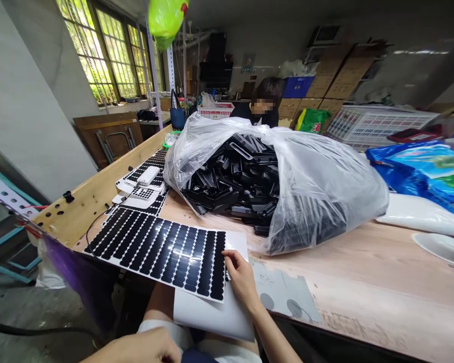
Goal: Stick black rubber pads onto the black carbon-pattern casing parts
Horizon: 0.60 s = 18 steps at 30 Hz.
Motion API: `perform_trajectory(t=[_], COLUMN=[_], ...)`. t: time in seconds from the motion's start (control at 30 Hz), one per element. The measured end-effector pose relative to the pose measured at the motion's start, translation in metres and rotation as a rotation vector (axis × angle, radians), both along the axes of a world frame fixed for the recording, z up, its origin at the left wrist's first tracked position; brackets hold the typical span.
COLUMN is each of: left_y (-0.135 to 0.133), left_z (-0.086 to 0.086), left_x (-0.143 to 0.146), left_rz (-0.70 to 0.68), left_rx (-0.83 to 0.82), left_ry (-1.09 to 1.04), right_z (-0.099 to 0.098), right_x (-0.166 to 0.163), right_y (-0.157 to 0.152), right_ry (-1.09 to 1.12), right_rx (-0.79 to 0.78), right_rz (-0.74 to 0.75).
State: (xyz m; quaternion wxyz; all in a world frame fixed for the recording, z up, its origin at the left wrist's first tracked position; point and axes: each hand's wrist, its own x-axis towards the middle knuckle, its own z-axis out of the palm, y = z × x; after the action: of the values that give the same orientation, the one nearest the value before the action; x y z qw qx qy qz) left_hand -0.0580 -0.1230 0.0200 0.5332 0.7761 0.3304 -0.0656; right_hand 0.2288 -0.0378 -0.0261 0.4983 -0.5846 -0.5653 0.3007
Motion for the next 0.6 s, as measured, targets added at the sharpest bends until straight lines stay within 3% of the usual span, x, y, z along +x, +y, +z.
perform_trajectory(t=[0.13, 0.2, 0.3, 0.4, 0.5, 0.6], left_y=[0.016, 0.02, 0.02, 0.015, 0.012, 0.017], left_z=[-0.004, -0.012, -0.025, -0.03, -0.02, 0.001], left_x=[-0.004, -0.004, 0.004, 0.015, 0.02, 0.018], left_rz=[0.267, 0.345, 0.317, 0.258, 0.233, 0.236], left_rx=[0.366, 0.444, 0.366, 0.25, 0.121, 0.042], left_ry=[0.086, 0.158, 0.297, 0.341, 0.177, -0.043], right_z=[0.007, 0.015, 0.033, 0.055, 0.067, 0.062], right_x=[0.0, 0.001, 0.001, -0.011, -0.034, -0.056], right_y=[-0.002, 0.001, 0.022, 0.068, 0.124, 0.165], right_ry=[-0.013, -0.053, -0.154, -0.254, -0.322, -0.339], right_rx=[0.026, 0.043, 0.083, 0.126, 0.134, 0.088], right_rz=[-0.021, -0.02, -0.001, 0.052, 0.08, 0.054])
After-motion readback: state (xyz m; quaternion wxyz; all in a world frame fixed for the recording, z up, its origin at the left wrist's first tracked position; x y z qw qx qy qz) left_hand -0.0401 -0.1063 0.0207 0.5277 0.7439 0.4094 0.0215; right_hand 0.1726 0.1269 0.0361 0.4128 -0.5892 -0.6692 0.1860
